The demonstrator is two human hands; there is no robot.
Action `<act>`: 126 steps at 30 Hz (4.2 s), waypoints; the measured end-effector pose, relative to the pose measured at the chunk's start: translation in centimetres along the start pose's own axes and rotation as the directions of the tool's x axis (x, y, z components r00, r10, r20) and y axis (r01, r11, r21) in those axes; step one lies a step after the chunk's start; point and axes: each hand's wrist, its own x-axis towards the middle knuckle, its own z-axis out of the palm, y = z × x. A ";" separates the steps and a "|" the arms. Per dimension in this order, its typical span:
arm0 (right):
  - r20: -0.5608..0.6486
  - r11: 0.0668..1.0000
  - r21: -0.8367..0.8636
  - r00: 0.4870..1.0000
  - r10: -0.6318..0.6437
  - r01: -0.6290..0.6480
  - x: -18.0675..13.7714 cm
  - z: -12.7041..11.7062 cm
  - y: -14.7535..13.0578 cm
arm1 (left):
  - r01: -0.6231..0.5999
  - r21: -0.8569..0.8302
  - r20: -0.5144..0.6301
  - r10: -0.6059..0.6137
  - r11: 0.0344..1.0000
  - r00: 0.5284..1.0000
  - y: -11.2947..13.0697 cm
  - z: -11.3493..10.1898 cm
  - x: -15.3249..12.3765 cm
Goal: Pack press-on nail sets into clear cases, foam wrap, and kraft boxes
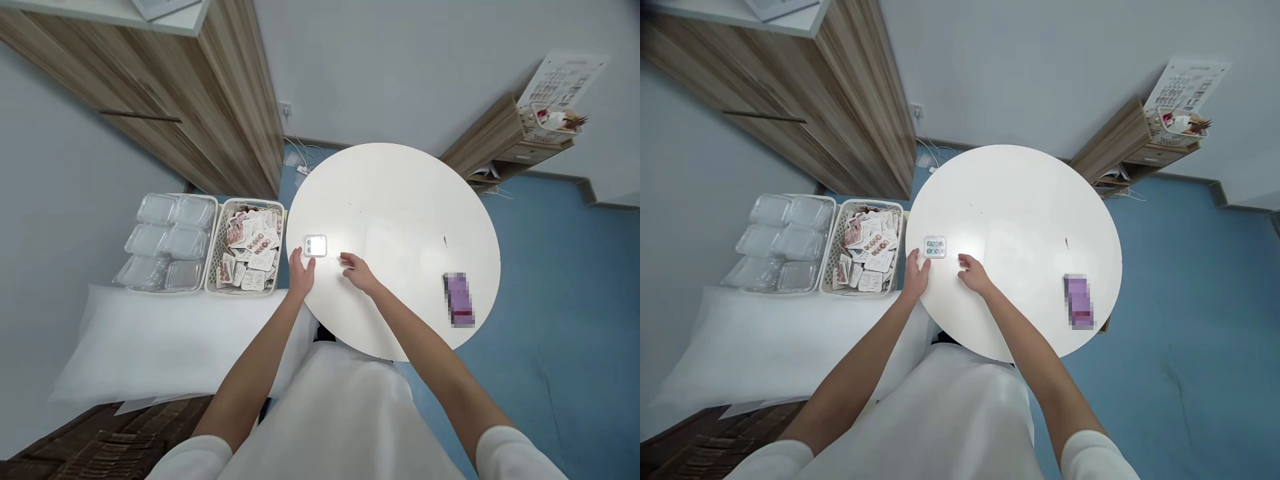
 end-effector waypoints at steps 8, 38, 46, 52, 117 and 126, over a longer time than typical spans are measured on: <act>0.066 0.915 0.389 0.994 0.091 -0.110 4.0 3.2 -0.9 | 0.273 -0.422 0.140 -0.235 0.864 0.962 -1.0 0.1 1.9; -0.058 0.938 0.345 0.998 -0.013 0.032 -15.5 -11.1 15.9 | 0.109 -0.047 0.452 -0.076 0.993 0.889 3.7 13.7 -17.0; 0.024 0.944 0.320 0.996 -0.085 0.073 -14.7 -10.2 16.8 | 0.040 0.141 0.341 -0.087 0.989 0.936 2.8 14.4 -18.2; -0.113 0.976 -0.045 0.970 -0.215 0.211 -15.7 -10.3 16.8 | -0.253 0.452 0.354 0.089 0.856 0.931 2.1 13.6 -18.7; 0.152 0.482 -0.813 0.919 -0.365 0.326 -13.4 -9.3 14.1 | -0.877 0.314 0.793 0.408 0.363 0.453 2.4 12.8 -13.3; 0.242 0.520 -0.746 0.897 -0.370 0.416 -18.2 -8.7 14.6 | -0.898 0.212 0.878 0.328 0.384 0.348 3.3 11.2 -15.9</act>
